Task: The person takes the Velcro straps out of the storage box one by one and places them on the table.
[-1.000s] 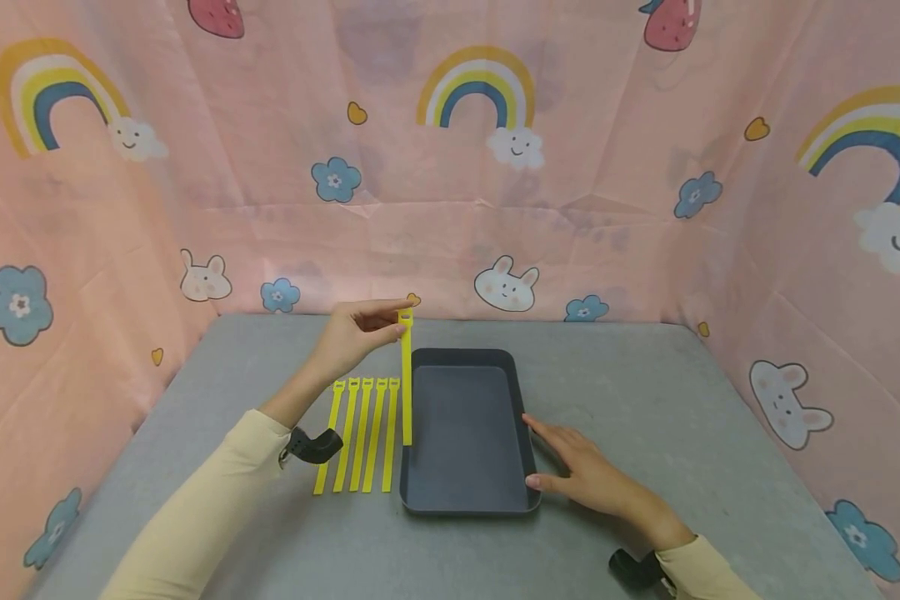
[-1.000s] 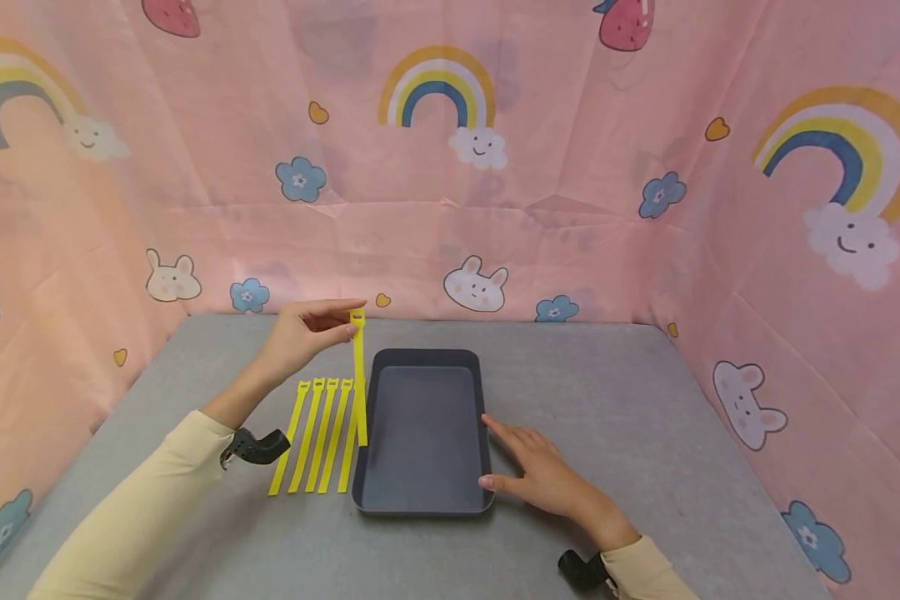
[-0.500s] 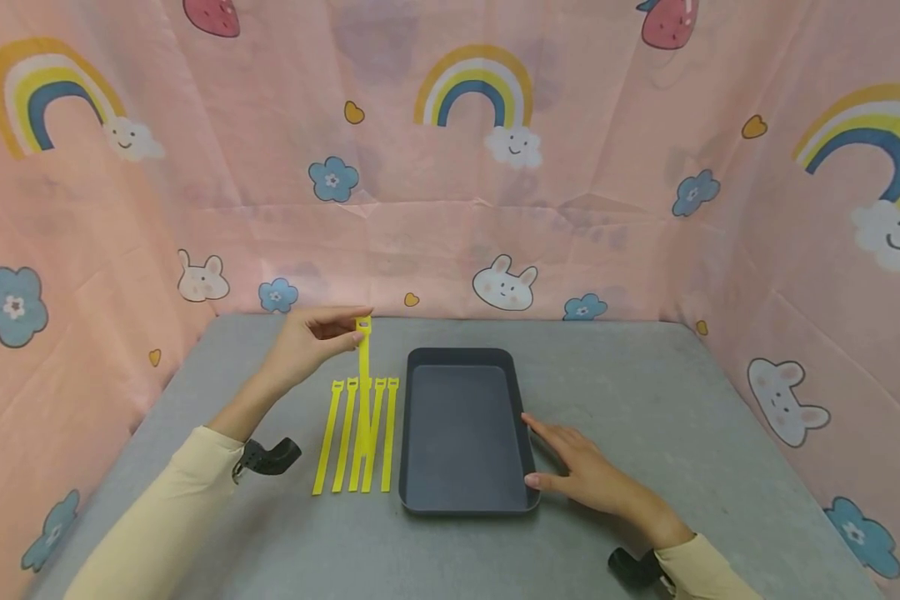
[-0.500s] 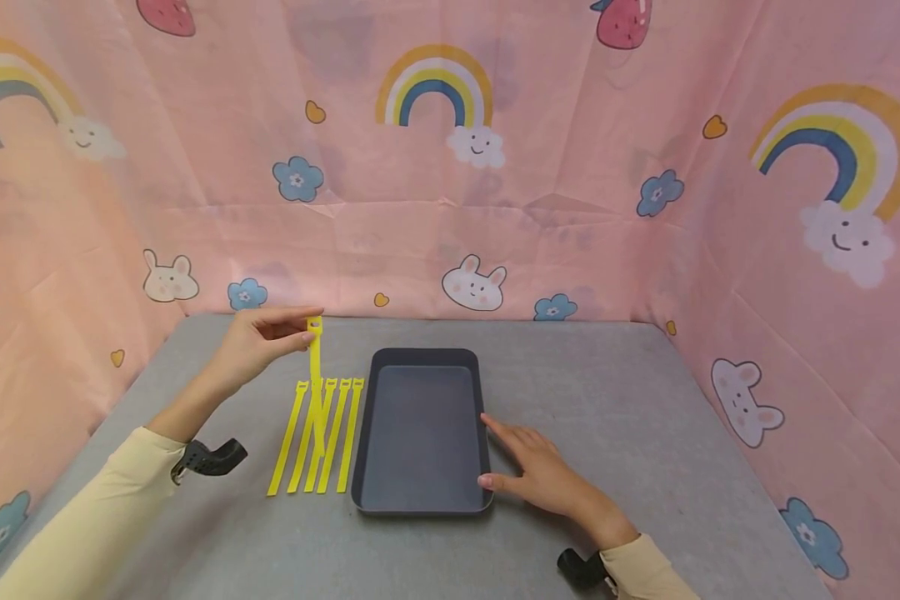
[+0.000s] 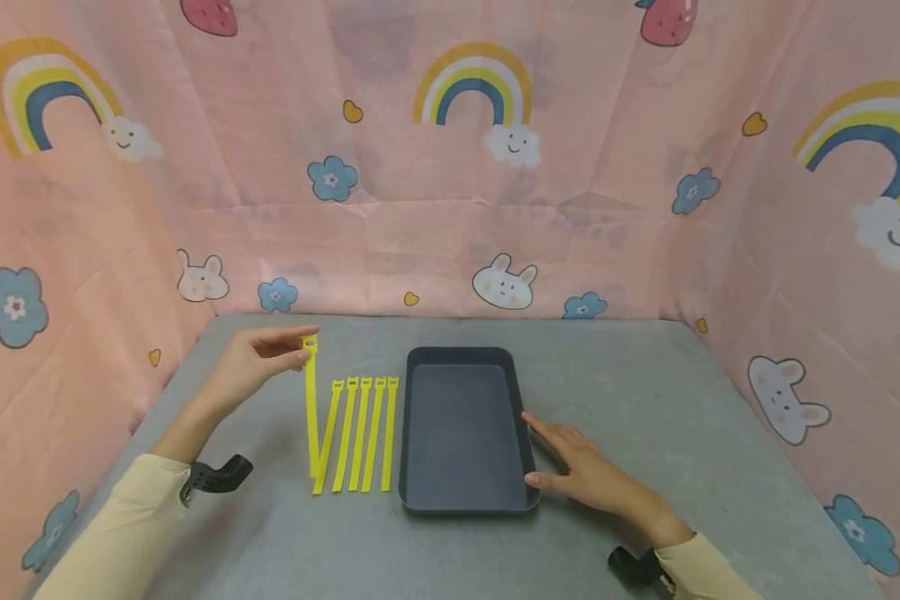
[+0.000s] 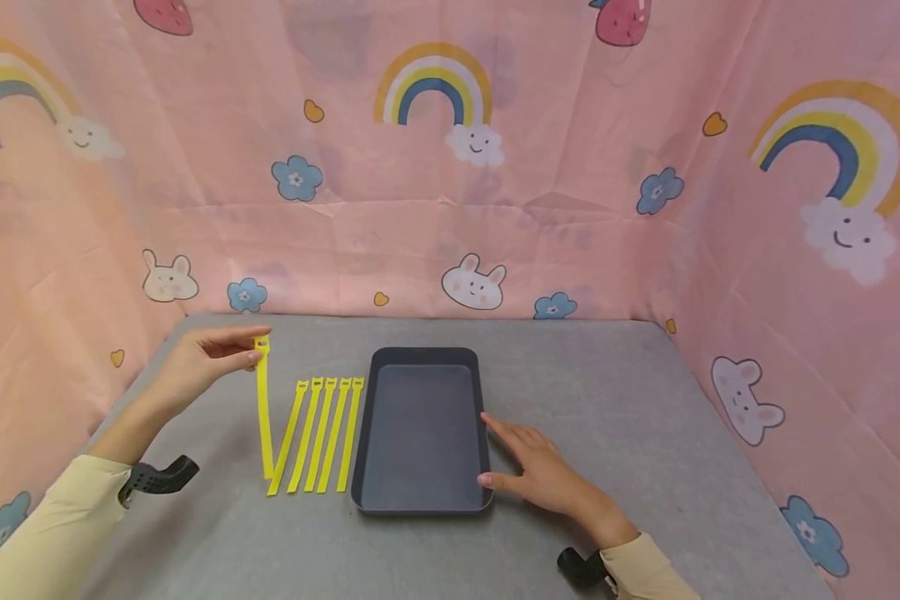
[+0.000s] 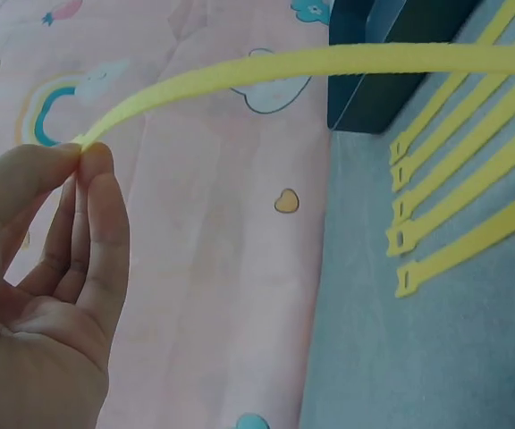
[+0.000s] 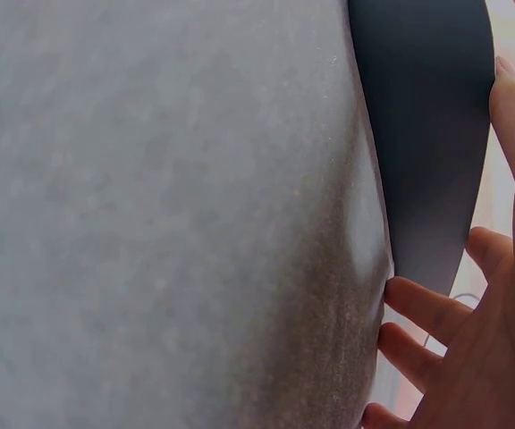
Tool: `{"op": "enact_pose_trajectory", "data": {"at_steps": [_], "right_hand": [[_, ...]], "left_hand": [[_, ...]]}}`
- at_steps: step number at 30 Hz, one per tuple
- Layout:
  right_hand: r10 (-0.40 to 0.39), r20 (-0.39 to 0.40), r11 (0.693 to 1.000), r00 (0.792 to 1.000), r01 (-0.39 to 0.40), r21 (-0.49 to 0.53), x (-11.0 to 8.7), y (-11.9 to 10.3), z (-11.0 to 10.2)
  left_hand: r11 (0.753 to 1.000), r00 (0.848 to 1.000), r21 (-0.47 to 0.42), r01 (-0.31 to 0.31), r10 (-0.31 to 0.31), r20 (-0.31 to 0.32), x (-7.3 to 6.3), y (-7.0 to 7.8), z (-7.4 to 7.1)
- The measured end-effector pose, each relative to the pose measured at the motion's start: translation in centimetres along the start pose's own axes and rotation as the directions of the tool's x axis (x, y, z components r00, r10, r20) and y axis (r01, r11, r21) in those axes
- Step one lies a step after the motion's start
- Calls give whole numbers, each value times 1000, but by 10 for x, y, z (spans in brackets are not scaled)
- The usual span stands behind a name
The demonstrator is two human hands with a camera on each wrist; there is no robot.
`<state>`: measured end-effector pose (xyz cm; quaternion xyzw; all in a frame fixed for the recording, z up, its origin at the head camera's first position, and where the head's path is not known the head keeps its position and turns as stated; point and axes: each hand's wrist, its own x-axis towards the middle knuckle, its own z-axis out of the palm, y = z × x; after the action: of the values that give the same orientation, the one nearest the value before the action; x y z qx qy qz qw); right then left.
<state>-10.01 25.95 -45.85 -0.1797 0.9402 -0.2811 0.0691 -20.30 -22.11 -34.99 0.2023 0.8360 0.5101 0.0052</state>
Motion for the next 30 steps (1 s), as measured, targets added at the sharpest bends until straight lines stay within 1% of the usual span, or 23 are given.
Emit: {"op": "enact_pose_trajectory", "data": {"at_steps": [4, 9, 14, 17, 19, 21, 25, 30], "right_hand": [[3, -3, 1000, 1000, -3, -2, 0, 1, 0], [7, 1, 1000, 1000, -7, -9, -1, 1, 0], [12, 7, 1000, 1000, -12, 0, -1, 2, 0], [12, 10, 1000, 1000, -12, 2, 0, 2, 0], [13, 9, 1000, 1000, -13, 2, 0, 2, 0], [13, 6, 1000, 1000, -13, 1, 0, 2, 0], [9, 5, 1000, 1000, -9, 2, 0, 1, 0], [-4, 5, 1000, 1000, 4, 7, -1, 0, 0]], "left_hand": [[999, 999, 0, 42, -42, 32, -3, -8, -6], [997, 994, -4, 83, -83, 69, -3, -17, -10], [990, 982, 11, 143, -143, 121, -1, -31, -7], [987, 977, 11, 163, -163, 139, 1, -41, -4], [986, 975, 11, 168, -168, 144, 2, -48, -1], [987, 976, 8, 162, -162, 146, 4, -54, 1], [989, 980, 31, 145, -148, 136, 6, -69, 7], [986, 984, 97, 135, -145, 102, 12, -83, 13]]}}
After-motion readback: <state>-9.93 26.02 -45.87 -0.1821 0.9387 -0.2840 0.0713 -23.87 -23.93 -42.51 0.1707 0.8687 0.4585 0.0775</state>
